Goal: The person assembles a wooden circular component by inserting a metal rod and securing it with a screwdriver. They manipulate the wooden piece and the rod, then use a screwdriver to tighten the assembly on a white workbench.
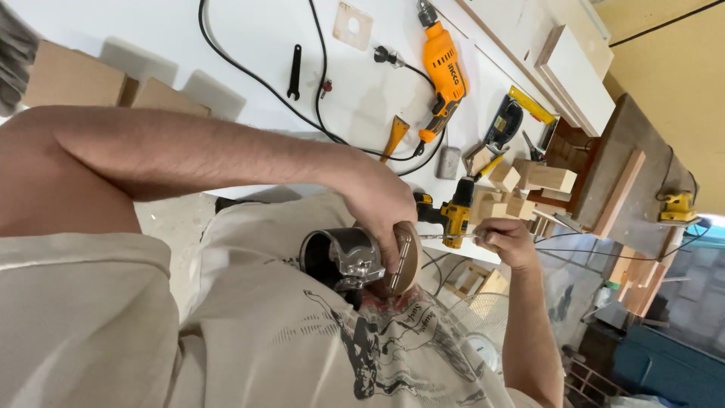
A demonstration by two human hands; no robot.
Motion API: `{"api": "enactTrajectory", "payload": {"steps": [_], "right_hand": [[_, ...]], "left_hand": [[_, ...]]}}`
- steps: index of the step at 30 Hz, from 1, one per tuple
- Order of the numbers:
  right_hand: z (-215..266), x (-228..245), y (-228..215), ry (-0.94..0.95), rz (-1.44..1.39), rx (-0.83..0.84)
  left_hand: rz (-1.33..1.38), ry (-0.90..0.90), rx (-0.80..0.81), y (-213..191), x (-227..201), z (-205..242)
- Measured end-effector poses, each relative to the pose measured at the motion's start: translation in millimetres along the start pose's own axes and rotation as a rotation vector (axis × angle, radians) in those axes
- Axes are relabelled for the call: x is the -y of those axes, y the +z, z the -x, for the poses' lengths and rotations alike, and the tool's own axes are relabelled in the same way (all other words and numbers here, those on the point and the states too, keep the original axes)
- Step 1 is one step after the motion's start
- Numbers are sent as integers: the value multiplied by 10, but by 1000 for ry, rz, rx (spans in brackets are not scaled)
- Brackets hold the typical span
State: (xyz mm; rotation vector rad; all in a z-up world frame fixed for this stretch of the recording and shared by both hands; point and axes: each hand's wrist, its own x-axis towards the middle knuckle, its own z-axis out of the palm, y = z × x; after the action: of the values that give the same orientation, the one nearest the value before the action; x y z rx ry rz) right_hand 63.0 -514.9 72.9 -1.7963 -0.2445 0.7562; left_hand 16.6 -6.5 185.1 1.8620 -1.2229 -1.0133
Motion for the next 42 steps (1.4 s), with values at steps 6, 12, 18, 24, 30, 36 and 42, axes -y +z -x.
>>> {"api": "enactTrajectory", "payload": {"steps": [6, 12, 18, 24, 30, 36, 42], "right_hand": [[-84, 220, -27, 282, 327, 314], [-274, 169, 11, -265, 443, -130], [-287, -52, -224, -303, 162, -157], [-148, -269, -323, 44, -230, 53], [-212, 35, 56, 200, -197, 181], [-345, -593, -247, -75, -463, 8], [-260, -724, -79, 162, -480, -2]], "left_hand": [[-1, -20, 1, -10, -4, 62], [52, -8, -8, 55, 53, 23], [-26, -8, -25, 13, 68, 44], [-35, -5, -39, 5, 22, 70], [-36, -5, -28, 12, 61, 44], [-14, -15, -42, 35, 146, 18], [15, -23, -38, 72, 151, 18]]}}
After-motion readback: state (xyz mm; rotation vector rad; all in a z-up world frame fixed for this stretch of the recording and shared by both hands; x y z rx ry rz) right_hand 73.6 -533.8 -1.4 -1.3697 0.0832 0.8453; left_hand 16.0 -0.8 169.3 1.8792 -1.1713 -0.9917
